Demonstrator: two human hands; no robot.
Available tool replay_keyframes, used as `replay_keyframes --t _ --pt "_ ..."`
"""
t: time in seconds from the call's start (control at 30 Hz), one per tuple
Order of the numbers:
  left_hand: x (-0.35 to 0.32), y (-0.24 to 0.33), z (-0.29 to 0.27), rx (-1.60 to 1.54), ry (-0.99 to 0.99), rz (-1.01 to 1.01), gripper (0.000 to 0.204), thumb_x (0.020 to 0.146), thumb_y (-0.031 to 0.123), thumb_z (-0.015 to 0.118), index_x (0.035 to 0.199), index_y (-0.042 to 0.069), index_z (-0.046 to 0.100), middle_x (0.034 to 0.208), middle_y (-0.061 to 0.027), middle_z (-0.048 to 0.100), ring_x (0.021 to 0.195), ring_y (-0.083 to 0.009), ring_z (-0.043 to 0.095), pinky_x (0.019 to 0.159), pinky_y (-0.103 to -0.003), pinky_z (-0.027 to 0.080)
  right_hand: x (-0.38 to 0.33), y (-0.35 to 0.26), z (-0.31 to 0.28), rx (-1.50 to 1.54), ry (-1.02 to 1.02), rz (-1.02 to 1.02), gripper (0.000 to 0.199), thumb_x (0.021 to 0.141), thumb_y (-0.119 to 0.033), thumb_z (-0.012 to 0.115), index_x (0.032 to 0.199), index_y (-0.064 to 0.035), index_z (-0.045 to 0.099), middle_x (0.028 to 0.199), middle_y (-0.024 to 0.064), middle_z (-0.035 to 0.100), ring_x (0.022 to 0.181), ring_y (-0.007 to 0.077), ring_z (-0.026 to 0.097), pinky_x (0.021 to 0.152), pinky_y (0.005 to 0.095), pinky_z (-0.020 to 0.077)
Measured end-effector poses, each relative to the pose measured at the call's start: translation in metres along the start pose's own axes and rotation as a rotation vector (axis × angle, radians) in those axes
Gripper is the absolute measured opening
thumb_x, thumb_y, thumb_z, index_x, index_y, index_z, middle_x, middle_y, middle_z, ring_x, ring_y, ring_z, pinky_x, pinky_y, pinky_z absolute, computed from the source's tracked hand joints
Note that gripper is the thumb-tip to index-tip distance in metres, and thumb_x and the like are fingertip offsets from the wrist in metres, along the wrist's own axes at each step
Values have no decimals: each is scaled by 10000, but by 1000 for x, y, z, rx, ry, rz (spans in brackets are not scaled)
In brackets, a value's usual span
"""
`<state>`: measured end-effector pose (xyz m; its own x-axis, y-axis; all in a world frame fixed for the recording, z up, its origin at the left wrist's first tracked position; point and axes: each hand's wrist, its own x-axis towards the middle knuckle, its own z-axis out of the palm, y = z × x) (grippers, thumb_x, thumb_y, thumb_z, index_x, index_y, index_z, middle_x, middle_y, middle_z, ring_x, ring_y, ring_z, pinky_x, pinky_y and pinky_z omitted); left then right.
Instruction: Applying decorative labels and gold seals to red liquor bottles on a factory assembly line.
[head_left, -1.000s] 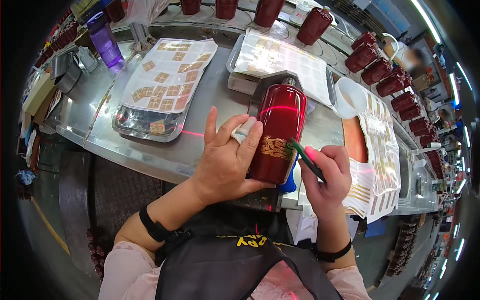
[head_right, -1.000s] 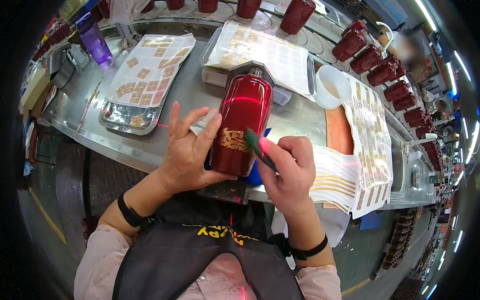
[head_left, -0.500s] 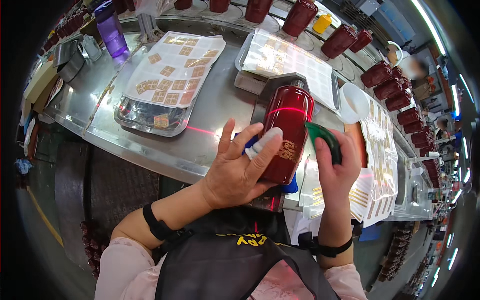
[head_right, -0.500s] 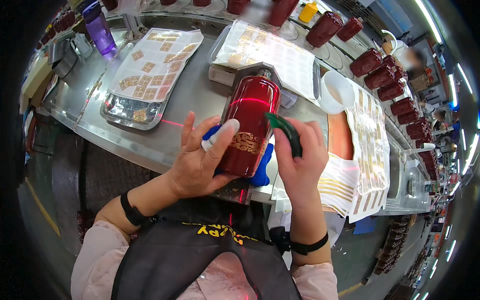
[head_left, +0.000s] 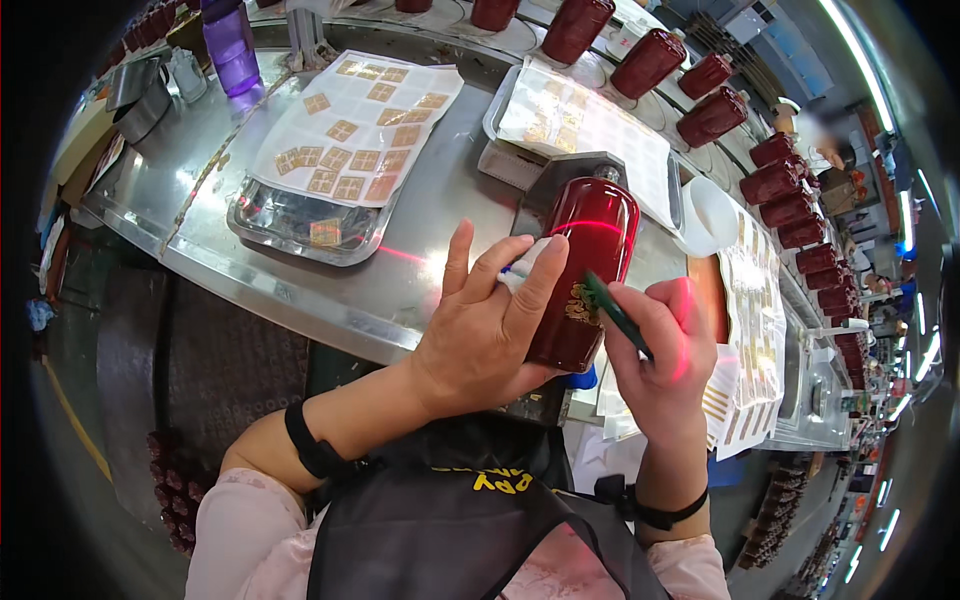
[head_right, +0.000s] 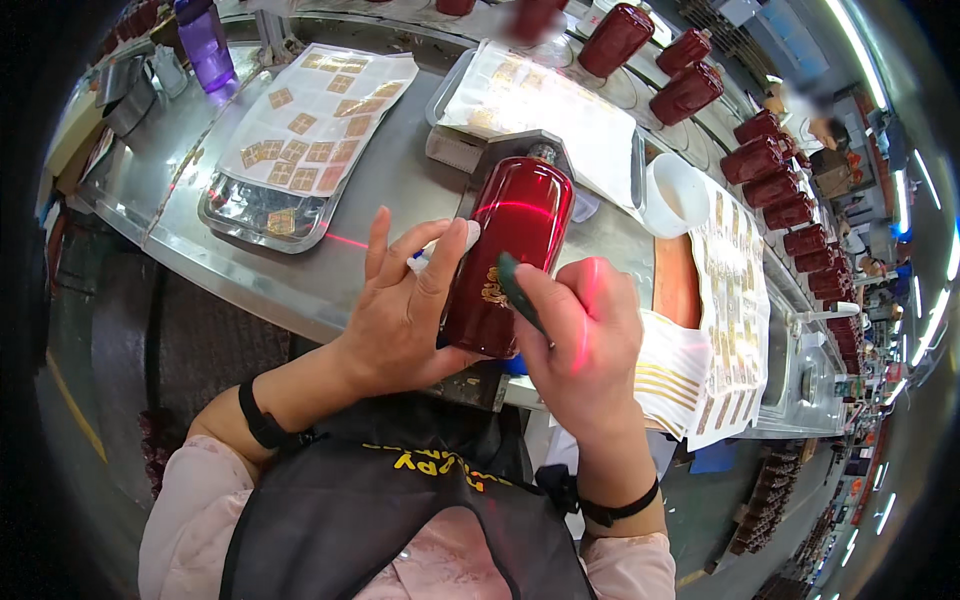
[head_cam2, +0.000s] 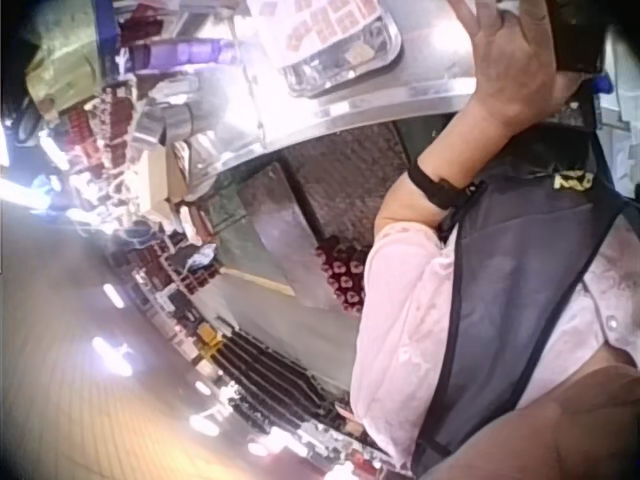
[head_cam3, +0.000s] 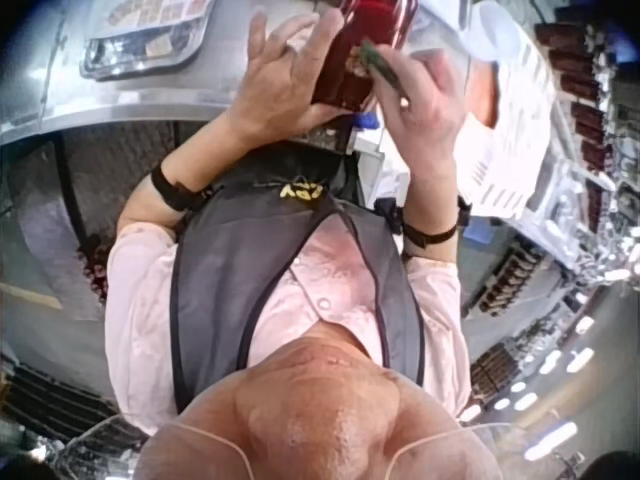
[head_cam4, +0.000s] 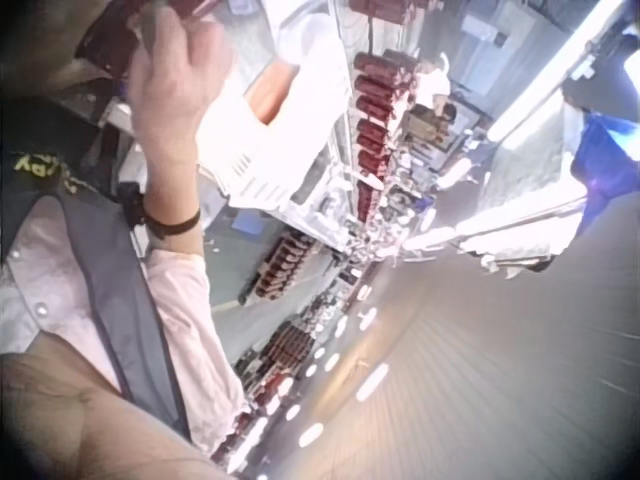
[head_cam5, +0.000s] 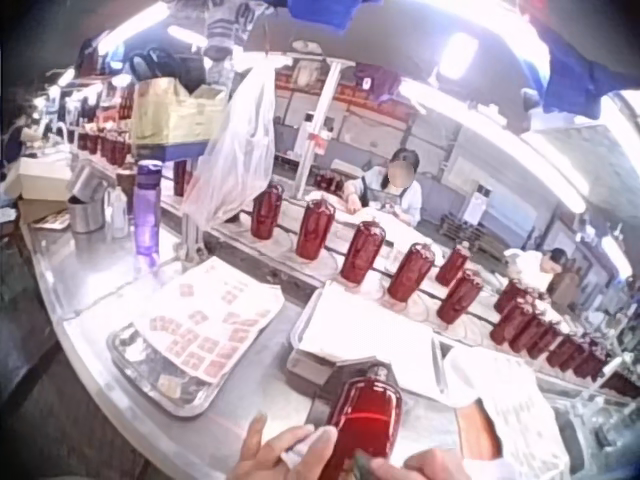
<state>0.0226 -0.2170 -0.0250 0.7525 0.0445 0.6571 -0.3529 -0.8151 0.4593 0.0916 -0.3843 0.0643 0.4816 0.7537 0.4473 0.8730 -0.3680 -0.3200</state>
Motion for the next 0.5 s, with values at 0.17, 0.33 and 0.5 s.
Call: replay_keyframes --t 0.17,0.33,0.5 --pt "-8 -15 -3 -90 -58 2 1072 685 457 759 1471 -52 236 1189 -177 580 1292 -352 377 1116 -619 90 -10 11 -1 253 -45 50 265 712 -11 771 956 -35 671 793 64 576 663 201 562 606 301 451" --pt "-11 -12 -4 13 -205 -74 1012 751 464 730 1468 -50 235 1241 -192 568 1320 -412 331 1114 -614 77 -32 30 16 236 308 197 239 755 24 734 976 -11 650 827 74 568 679 166 528 600 260 429" --pt "-8 -21 0 -53 -236 2 961 794 469 695 1467 -46 242 1266 -209 553 1349 -436 286 1119 -600 75 -52 32 9 474 -15 -84 379 649 15 785 1001 -75 679 856 80 589 734 243 551 647 351 449"
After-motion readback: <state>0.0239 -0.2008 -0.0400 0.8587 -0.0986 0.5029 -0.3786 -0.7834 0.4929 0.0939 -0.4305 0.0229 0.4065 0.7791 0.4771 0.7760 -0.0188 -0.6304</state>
